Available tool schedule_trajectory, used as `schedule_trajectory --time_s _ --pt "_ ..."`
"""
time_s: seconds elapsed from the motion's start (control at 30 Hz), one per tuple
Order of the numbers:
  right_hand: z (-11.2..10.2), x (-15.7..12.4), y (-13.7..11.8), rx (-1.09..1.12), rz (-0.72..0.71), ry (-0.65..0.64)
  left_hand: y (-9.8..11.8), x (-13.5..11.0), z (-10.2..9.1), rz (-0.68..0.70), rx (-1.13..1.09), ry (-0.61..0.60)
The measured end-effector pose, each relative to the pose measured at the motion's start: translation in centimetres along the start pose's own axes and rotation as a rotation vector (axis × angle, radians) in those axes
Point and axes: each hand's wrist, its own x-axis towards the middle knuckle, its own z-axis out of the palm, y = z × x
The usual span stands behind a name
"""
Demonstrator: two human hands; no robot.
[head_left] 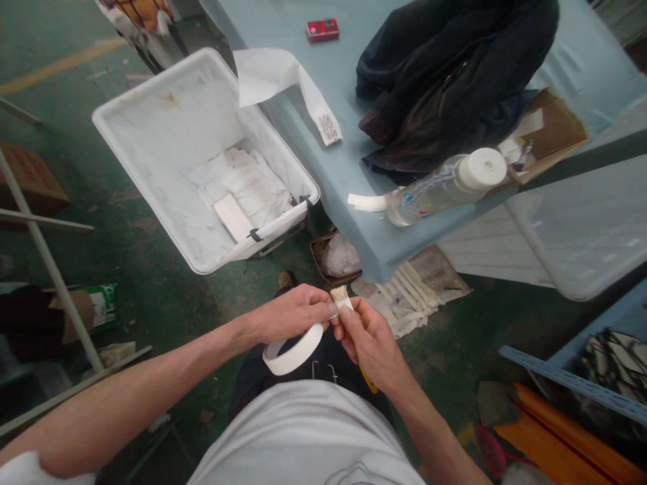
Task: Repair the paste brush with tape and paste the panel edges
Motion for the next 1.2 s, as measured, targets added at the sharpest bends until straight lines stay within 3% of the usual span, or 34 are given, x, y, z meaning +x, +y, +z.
schedule_trajectory --time_s 0.77,1.2 --pt "0.3 -0.5 -1.3 -0.222 -0.05 0.049 0.4 -1.3 -0.2 0.253 0.144 0.055" --pt "0.3 -0.1 -1.3 -0.42 -0.144 0.111 0.1 -1.3 0.5 0.351 0.44 0.221"
